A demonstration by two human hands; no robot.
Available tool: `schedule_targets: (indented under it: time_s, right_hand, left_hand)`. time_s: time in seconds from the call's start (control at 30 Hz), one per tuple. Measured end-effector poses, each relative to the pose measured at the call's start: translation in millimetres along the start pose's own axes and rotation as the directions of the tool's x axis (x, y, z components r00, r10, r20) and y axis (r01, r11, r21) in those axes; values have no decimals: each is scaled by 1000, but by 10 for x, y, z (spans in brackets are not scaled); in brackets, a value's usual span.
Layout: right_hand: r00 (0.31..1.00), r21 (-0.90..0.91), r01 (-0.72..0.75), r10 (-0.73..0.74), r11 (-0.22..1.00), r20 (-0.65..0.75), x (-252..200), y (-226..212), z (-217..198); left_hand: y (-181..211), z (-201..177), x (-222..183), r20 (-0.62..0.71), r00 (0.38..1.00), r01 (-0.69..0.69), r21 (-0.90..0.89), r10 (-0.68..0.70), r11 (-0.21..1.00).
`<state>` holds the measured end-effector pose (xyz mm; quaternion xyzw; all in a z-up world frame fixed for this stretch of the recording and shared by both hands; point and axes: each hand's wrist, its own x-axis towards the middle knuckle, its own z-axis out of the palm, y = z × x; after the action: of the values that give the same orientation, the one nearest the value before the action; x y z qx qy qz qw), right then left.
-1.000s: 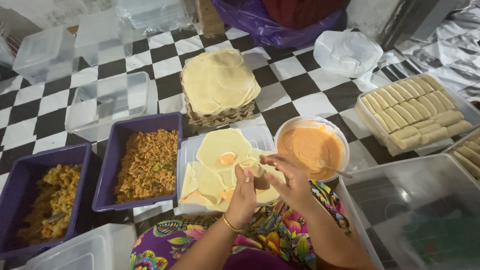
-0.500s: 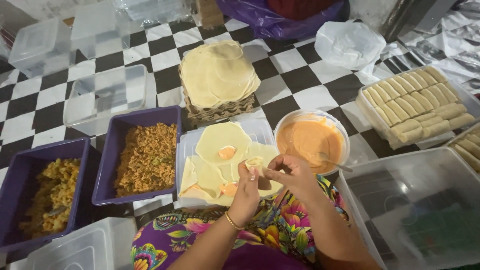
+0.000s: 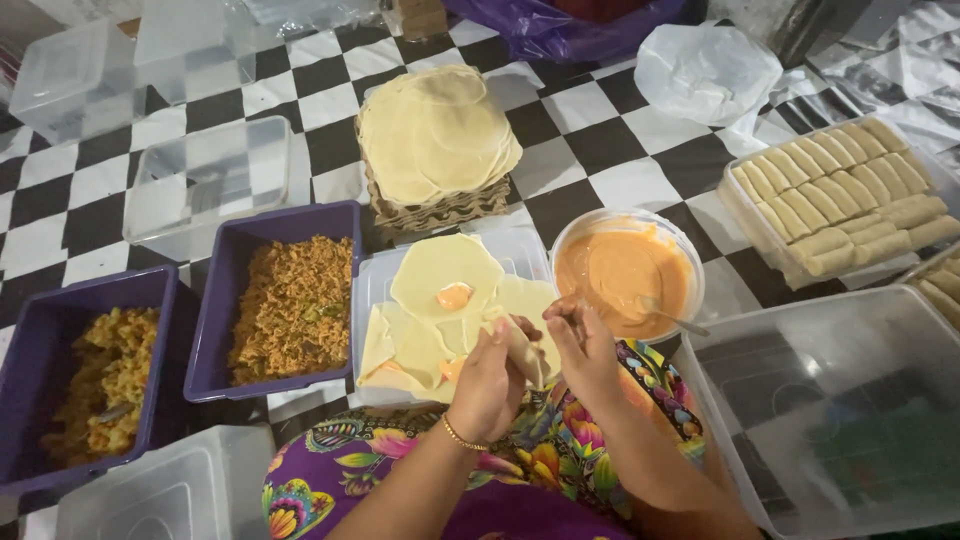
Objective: Manually preparing food rolls by laying out wrappers, adding filling and sauce, and folding them.
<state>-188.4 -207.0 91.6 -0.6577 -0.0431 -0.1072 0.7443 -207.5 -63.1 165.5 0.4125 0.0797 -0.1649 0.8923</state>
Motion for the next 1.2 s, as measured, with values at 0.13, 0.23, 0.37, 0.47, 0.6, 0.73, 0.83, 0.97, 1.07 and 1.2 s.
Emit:
schedule_targets:
  time_s: [0.13, 0.23, 0.37, 0.47, 0.6, 0.73, 0.83, 0.97, 1.07, 1.2]
  right_hand:
    - [919, -204, 392, -372, 897, 130, -7, -466, 119]
    - [797, -447, 583, -584, 678, 154, -36, -473, 156]
    - [901, -264, 431, -426, 863, 80, -70, -309, 123]
    - [983, -11, 162, -160, 987, 91, -94, -151, 42]
    - [978, 211, -193, 170, 958, 122, -126, -467, 13]
    - [972, 243, -230, 209, 942, 108, 0, -160, 12]
    - [970, 49, -242, 242, 969, 12, -11, -268, 60]
    - [779, -389, 623, -584, 679, 228, -23, -226, 116]
    - [696, -413, 717, -607, 562, 382, -16, -261, 161]
    - [733, -212, 673, -599, 709, 323, 3, -300, 177]
  left_hand:
    - [-248, 9, 97, -185, 926, -294, 195, 330, 936]
    - [-136, 151, -30, -229, 890, -335, 255, 394, 907]
    - [-141, 96, -3, -199, 880, -351, 343, 432, 872]
    - [-73, 201, -44, -191, 896, -338, 294, 401, 894]
    - [-139, -16, 46, -108, 944, -302, 92, 311, 949]
    - [-84, 57, 11, -76, 953, -290, 64, 294, 955]
    - [-52, 121, -21, -37, 952, -300, 104, 305, 948]
    - [-9, 213, -88, -79, 947, -304, 89, 311, 948]
    - [-84, -1, -35, -137, 955, -267, -11, 263, 964]
    - [-82, -33, 4, -125, 962, -249, -37, 243, 968]
